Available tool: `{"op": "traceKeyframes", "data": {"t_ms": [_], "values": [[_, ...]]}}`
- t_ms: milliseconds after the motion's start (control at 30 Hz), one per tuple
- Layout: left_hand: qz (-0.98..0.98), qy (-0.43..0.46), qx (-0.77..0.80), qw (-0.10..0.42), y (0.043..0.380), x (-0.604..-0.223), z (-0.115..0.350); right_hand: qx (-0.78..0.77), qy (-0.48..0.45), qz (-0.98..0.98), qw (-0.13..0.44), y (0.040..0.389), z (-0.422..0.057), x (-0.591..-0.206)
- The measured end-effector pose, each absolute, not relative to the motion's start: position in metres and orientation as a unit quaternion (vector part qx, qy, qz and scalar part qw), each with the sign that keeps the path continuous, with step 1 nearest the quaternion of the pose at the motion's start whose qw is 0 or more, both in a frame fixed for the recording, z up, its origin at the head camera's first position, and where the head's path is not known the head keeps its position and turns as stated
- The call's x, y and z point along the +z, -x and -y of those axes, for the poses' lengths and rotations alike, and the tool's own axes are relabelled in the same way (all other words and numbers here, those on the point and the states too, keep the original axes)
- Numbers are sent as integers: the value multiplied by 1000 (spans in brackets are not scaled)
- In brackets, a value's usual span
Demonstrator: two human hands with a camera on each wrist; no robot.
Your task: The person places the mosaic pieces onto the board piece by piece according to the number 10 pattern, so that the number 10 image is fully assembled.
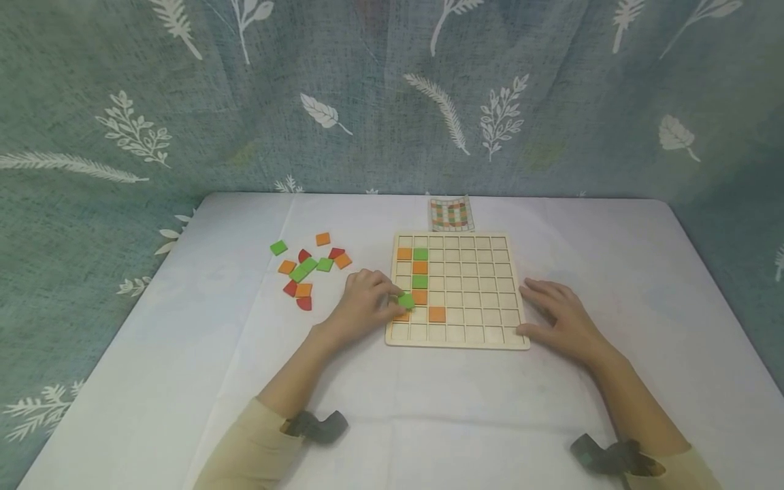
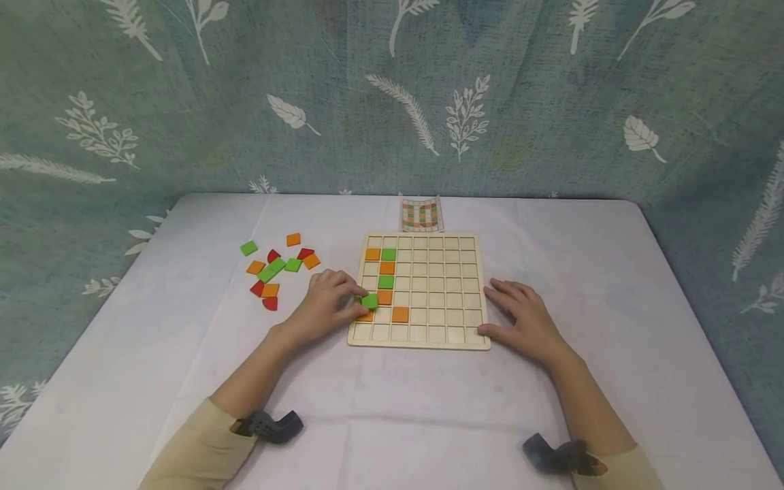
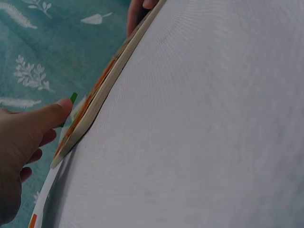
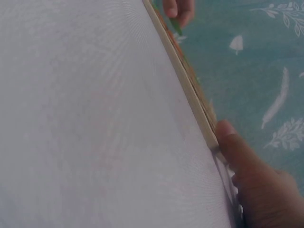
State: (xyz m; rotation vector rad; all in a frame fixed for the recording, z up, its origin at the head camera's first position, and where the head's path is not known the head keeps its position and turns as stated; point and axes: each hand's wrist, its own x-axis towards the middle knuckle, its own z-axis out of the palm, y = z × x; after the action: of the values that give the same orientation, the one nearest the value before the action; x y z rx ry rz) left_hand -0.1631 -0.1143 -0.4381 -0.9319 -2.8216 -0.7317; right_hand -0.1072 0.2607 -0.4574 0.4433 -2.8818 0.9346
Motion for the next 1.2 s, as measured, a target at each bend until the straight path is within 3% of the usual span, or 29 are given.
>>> {"op": "traceKeyframes", "data": {"t_ms": [433, 1200], "values": [[908, 346, -233, 26, 158, -442, 101, 301, -150, 941, 48, 108, -262, -459], [915, 328, -235, 17, 153, -442, 104, 298, -143, 943, 40, 106, -259, -454]]}}
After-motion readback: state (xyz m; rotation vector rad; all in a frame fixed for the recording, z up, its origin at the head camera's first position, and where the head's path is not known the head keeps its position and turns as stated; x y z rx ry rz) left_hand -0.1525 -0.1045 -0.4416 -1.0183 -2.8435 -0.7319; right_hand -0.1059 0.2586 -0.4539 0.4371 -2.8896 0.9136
